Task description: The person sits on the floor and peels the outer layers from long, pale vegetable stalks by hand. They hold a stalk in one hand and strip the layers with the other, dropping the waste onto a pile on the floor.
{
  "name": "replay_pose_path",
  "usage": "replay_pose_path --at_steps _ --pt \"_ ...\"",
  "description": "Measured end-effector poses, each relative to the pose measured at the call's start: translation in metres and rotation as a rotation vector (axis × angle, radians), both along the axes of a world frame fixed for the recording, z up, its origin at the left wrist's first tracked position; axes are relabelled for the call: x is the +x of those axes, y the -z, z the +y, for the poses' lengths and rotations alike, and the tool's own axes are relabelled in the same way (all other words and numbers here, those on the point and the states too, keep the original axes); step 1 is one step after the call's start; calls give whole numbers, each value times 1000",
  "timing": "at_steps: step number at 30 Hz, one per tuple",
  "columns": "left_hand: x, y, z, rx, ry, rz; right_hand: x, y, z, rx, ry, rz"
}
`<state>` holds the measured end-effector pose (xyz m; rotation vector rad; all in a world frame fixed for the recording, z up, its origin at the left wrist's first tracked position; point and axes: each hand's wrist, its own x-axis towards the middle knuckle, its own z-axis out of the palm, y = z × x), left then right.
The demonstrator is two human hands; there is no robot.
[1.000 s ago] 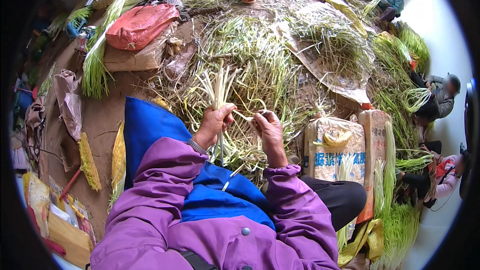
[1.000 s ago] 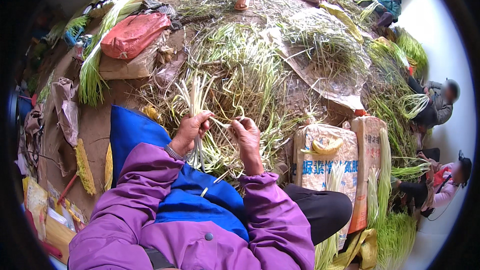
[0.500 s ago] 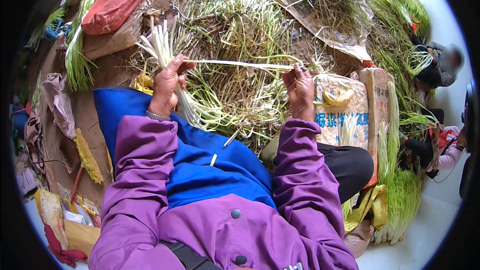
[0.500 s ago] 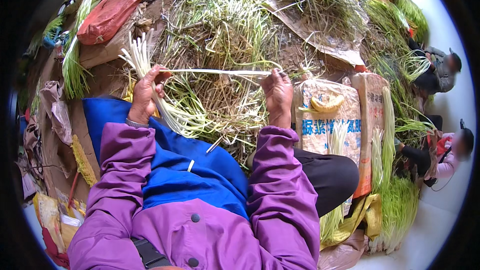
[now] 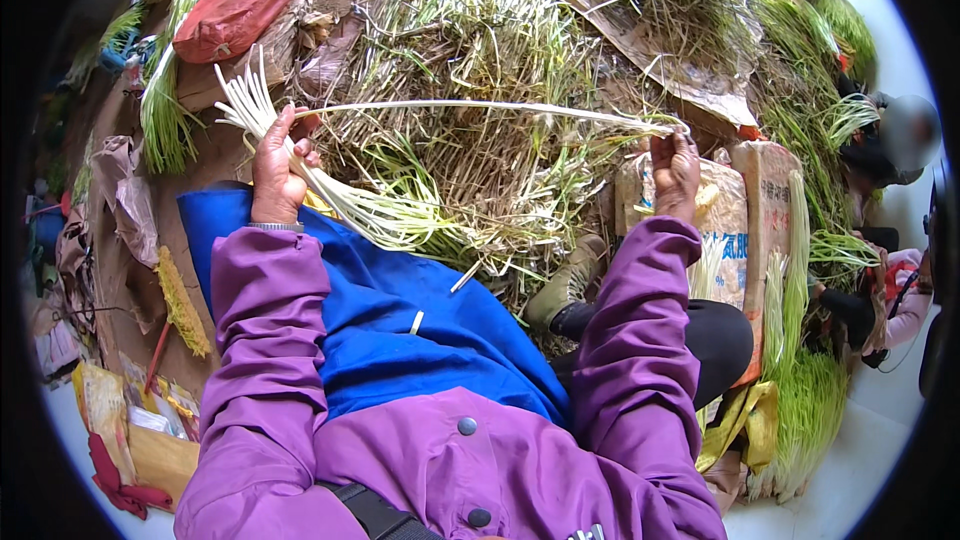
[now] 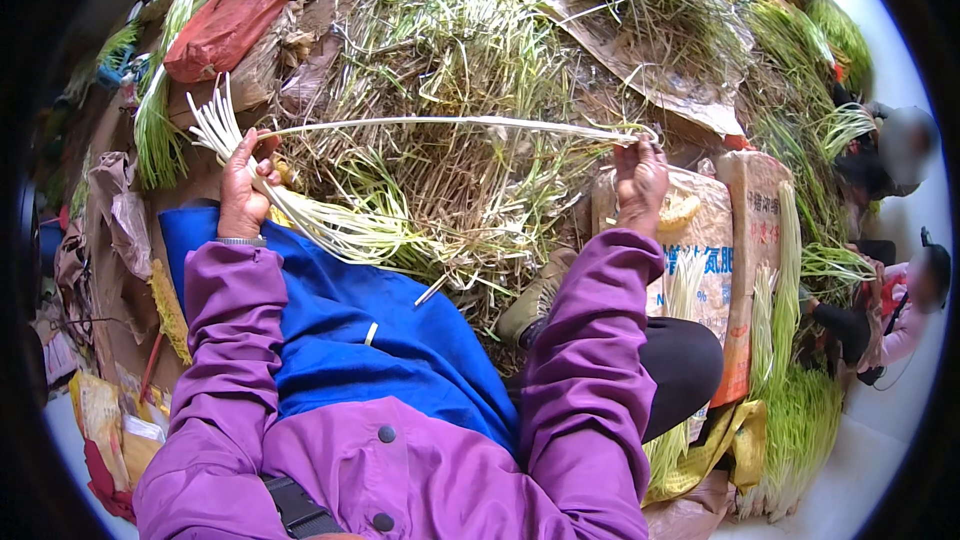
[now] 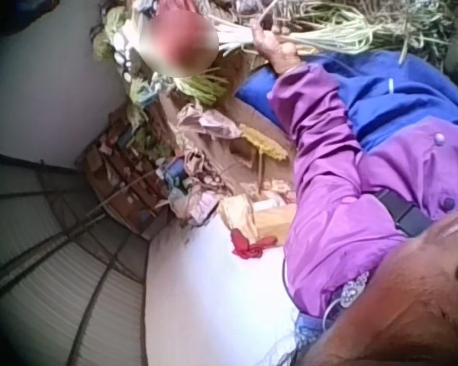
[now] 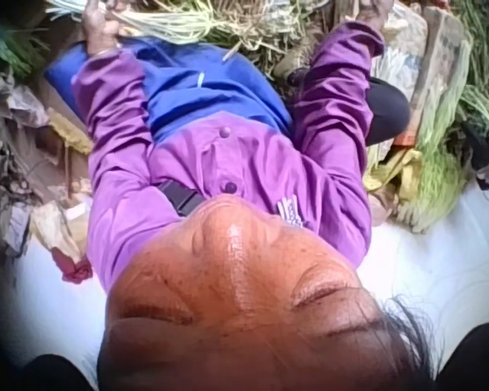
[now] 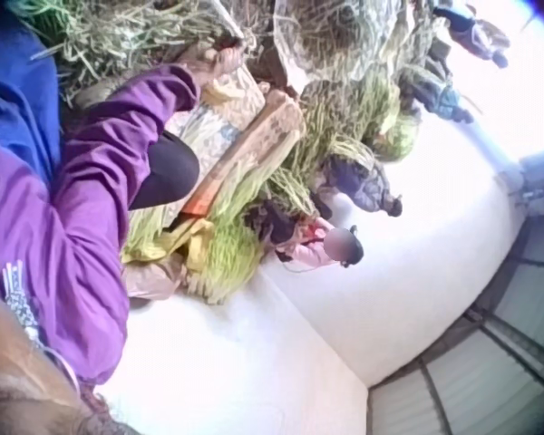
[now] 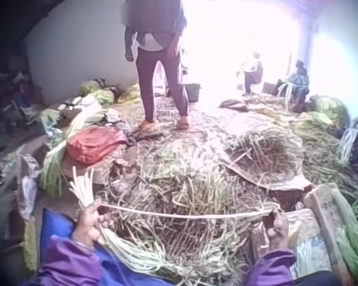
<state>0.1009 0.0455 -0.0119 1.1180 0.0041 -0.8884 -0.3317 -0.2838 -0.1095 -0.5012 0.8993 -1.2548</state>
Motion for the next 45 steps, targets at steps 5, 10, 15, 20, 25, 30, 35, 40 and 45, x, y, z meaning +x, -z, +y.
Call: replay_pose_path --at_steps 5,10,15,20,25,30,35,40,45 --pt "18 3 15 -27 -59 -36 -22 -5 -30 -19 32 118" --pt "40 0 26 -16 -232 -61 -72 0 -63 -16 173 91" --pt "46 -2 34 -117 -152 -8 -75 5 -57 -130 -82 462" --pt "9 -15 10 -158 -55 -15 54 30 38 -292 -1171 1823" --pt "-19 -17 5 -231 77 12 136 -15 136 -734 -1071 1339" --pt "-69 -25 5 -186 244 52 176 -82 192 -224 -1407 237" --pt "-107 -28 7 -93 412 111 175 -99 190 -78 -859 -437" --pt "-124 -34 15 -16 624 34 147 -129 176 -193 -741 -254" --pt "-125 -39 21 -114 669 -71 117 -160 182 -419 -687 508"
